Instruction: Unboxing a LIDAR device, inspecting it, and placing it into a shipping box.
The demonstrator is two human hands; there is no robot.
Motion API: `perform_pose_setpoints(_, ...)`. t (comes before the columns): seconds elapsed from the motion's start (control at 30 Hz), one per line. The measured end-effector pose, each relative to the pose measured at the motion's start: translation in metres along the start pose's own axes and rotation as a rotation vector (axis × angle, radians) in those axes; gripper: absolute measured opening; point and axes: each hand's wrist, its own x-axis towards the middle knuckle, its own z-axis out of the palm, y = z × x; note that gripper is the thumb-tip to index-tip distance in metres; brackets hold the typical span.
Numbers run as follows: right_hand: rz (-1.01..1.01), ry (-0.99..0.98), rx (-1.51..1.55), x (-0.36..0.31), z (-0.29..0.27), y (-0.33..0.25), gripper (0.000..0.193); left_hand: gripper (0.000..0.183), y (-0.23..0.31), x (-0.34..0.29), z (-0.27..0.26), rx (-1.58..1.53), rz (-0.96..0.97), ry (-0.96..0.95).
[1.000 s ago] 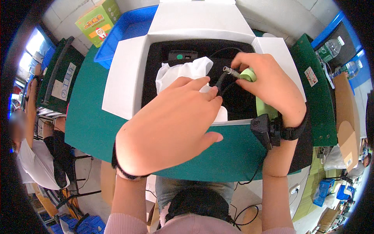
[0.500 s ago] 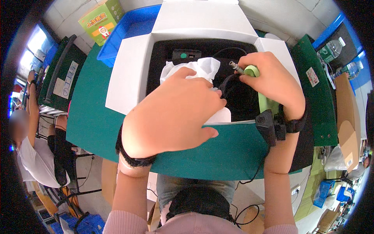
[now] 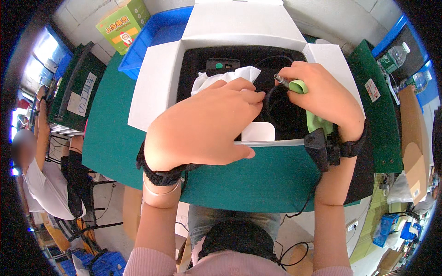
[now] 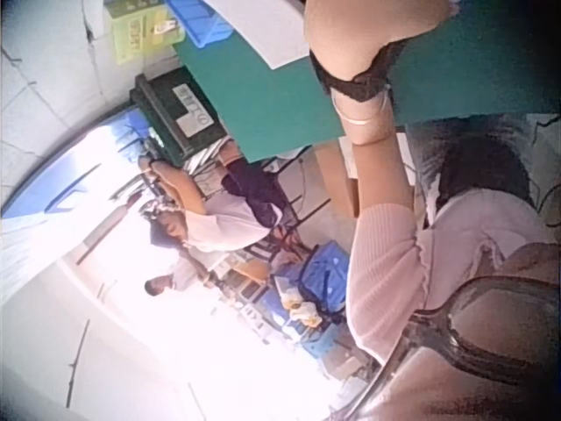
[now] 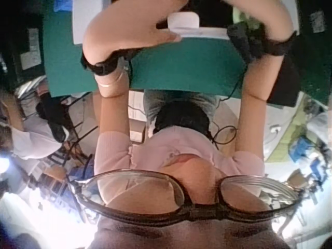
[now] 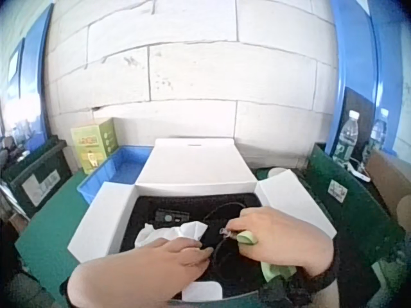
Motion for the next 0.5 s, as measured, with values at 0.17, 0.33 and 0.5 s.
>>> perform_pose_setpoints(0.17,0.0,-0.033,0.089,0.001,-0.002,0.008,0.025,0.067,-0.012,0.0,0.003,-0.062,0.085,0.016)
perform_pose_setpoints(0.33,-0.037,-0.036,0.12,0.002,-0.002,0.015,0.026,0.069,-0.021,0.0,0.0,-0.172,0.153,-0.005)
perform_pose_setpoints(0.5,-0.048,-0.054,0.094,0.001,-0.001,0.013,0.023,0.068,-0.015,-0.002,-0.001,-0.113,0.086,-0.039)
